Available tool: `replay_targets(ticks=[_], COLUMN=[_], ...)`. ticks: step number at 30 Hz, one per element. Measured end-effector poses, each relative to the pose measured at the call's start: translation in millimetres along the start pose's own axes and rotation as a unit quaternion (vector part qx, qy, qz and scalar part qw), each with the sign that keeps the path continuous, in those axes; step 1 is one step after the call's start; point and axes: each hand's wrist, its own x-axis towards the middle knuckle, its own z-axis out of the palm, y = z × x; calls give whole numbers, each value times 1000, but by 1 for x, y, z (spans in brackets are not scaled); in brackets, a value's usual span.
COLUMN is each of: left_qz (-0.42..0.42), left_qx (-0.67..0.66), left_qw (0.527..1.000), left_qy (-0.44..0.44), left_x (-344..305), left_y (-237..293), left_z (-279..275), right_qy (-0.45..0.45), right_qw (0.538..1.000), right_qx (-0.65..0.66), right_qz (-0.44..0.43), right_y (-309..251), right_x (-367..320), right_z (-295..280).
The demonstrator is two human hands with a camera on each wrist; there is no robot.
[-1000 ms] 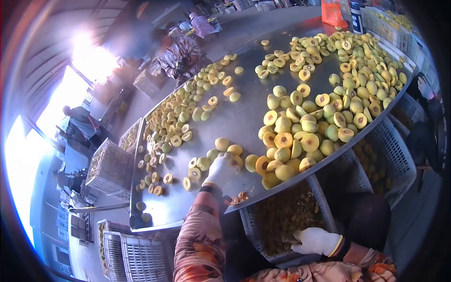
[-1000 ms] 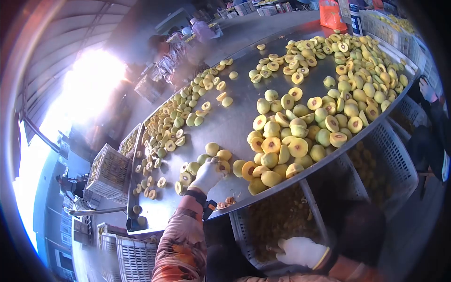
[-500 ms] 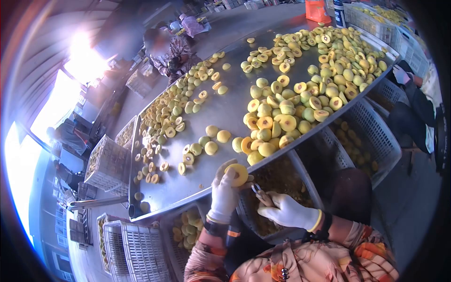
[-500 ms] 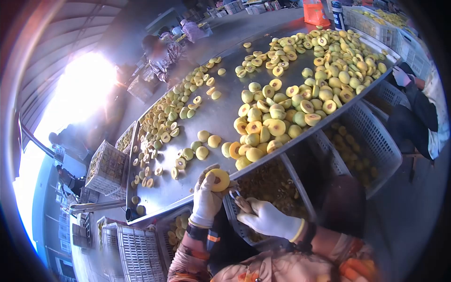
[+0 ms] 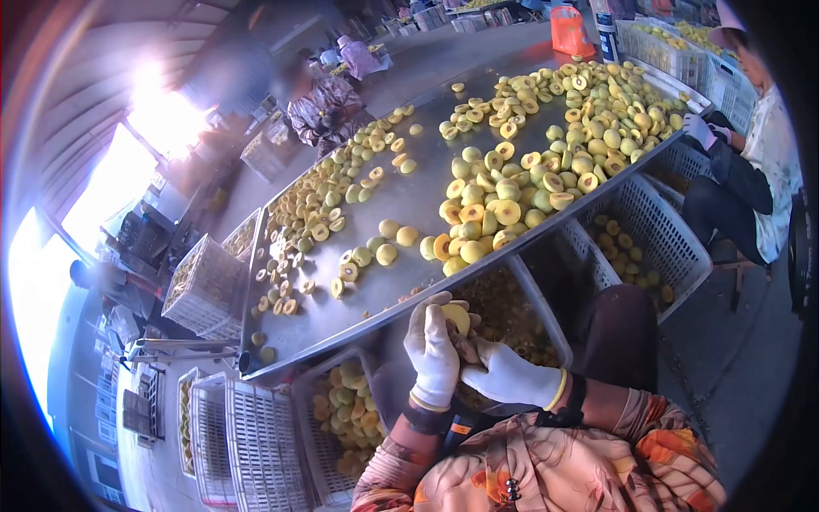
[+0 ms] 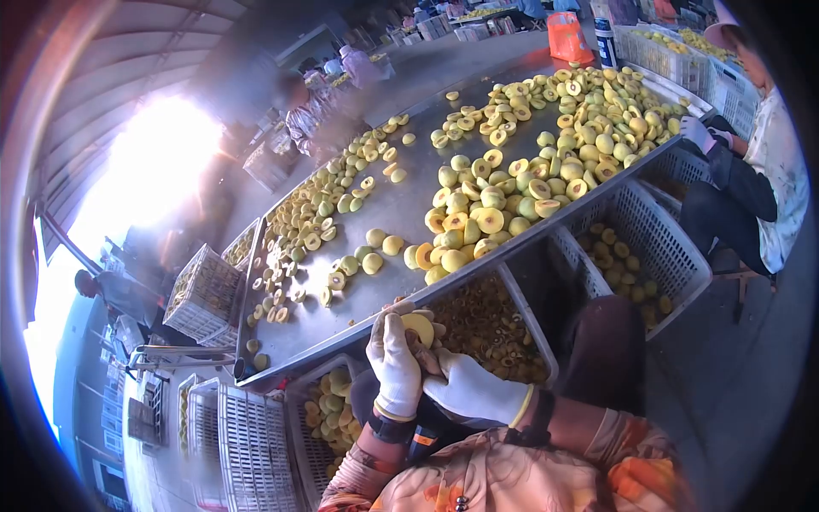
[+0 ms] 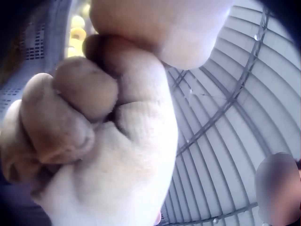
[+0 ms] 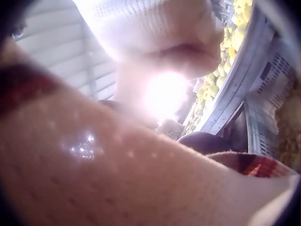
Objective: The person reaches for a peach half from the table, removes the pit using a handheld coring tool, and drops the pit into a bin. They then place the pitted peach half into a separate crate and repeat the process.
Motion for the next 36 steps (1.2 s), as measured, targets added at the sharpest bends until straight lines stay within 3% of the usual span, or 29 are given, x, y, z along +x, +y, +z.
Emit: replay_targets(ticks=[2,5,6,7,8,10,12,15,16,17,18,19,20,22,23,25,28,30,31,32,33,34,36], left_qz=[6,-12,-36,-59,-67,-84,-131,-212,-203,-113,-92,-74,-126,-136,-92,-4,38,46,50,98,76,-15,2], left_qx=[4,-3,-9,-14,-48,-116,-193,-192,-214,-87,5,98,148,469,573,752,653,577,546,620,620,587,660], left_qw=[1000,998,996,993,988,974,962,958,955,989,995,990,975,872,813,656,756,815,837,775,779,805,748], left_qy=[-13,-59,-80,-102,-128,-177,-143,-12,32,28,46,67,111,44,49,55,30,8,-1,-72,-59,-84,-72], left_x=[-4,-4,-3,-2,-1,0,0,12,19,27,25,23,18,18,24,38,119,183,200,247,264,280,294], left_y=[4,11,15,17,15,10,11,11,-3,-21,-13,-6,14,5,4,0,-29,-53,-78,-94,-106,-117,-133], left_z=[0,-4,-7,-9,-10,-8,0,-9,-28,-65,-94,-123,-141,-215,-223,-236,-247,-221,-254,-215,-201,-191,-174], right_qy=[5,-62,-146,-226,-298,-312,-330,-347,-358,-343,-329,-319,-292,-301,-295,-259,-226,-232,-245,-258,-282,-272,-283], right_qw=[998,995,968,909,821,734,664,687,687,715,771,869,930,902,899,916,924,920,914,907,894,901,898], right_qx=[15,79,188,289,381,509,584,558,556,530,449,268,76,-265,-257,-246,-269,-269,-273,-278,-289,-272,-249], right_qz=[-59,-28,85,196,303,325,330,309,302,301,311,269,210,160,197,183,151,166,175,184,197,200,227], right_y=[-1,14,10,-2,-15,-24,-12,-9,-5,1,14,24,36,97,106,113,120,127,128,132,143,143,138], right_x=[-2,-3,-1,5,8,6,6,12,15,20,24,27,27,15,16,20,29,31,32,32,30,31,40], right_z=[-1,-1,-9,-24,-36,-41,-42,-48,-47,-47,-46,-44,-42,-35,-35,-29,-22,-22,-23,-23,-23,-24,-27])
